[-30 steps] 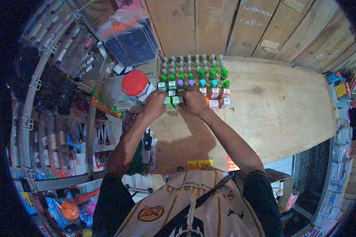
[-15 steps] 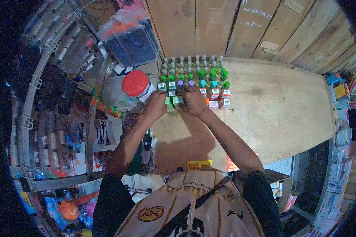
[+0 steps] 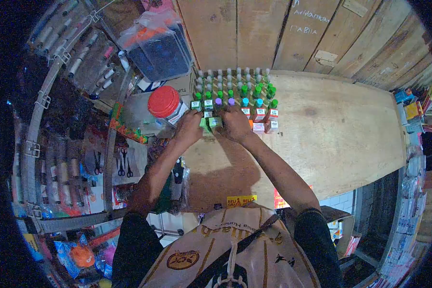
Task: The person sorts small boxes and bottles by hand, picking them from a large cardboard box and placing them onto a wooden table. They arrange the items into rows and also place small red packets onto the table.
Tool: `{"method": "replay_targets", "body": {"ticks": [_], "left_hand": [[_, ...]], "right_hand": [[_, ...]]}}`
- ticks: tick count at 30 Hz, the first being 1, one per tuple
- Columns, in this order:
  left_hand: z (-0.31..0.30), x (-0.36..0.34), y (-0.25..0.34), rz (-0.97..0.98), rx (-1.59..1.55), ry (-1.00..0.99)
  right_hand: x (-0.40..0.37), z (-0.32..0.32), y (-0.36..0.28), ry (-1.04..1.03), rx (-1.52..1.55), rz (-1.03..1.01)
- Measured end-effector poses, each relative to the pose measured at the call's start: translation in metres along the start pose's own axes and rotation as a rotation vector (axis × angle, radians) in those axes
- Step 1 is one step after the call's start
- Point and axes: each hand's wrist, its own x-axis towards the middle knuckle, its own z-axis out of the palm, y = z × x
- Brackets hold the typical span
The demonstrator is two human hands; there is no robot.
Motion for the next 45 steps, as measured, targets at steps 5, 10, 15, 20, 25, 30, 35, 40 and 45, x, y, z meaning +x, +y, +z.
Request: {"method": "replay_targets", "body": {"ticks": [5,10,15,20,25,30,35,40,45], "left_hand": [[-0.001,-0.004,0.002,0.016,-0.022,0.045],[-0.010,-0.012,0.007,-0.049,-0.059,0.032],[-0.027,-0.025,0.022,-0.036,-0.178,0.113],[-0.040,-0.052,0.079,-0.035,-0.388,0.154],[-0.008,-0.067,0.152,0.136,-0.656,-0.026],[0.053,-0.084,0.217,0.302,-0.789,-0.322],[0.122,-0.116,0.277,0.467,-0.928,-0.676],[0.148,-0.149,0.343,0.626,-0.832,-0.959],[0.187,-0.180,0.395,0.667,-0.766,-1.122]], "right_hand": [[-0.001,-0.013,-0.009,-0.006,0.009,0.021],[-0.016,-0.030,-0.017,0.105,0.077,0.058],[-0.067,-0.055,-0.023,0.186,0.158,0.249],[-0.143,-0.077,-0.019,0.264,0.417,0.477],[-0.225,-0.099,-0.037,0.363,0.458,0.710],[-0.317,-0.098,-0.059,0.513,0.503,0.974],[-0.409,-0.081,-0.089,0.747,0.567,1.230],[-0.489,-0.060,-0.117,0.985,0.588,1.344],[-0.571,-0.040,-0.118,1.114,0.512,1.482]]}}
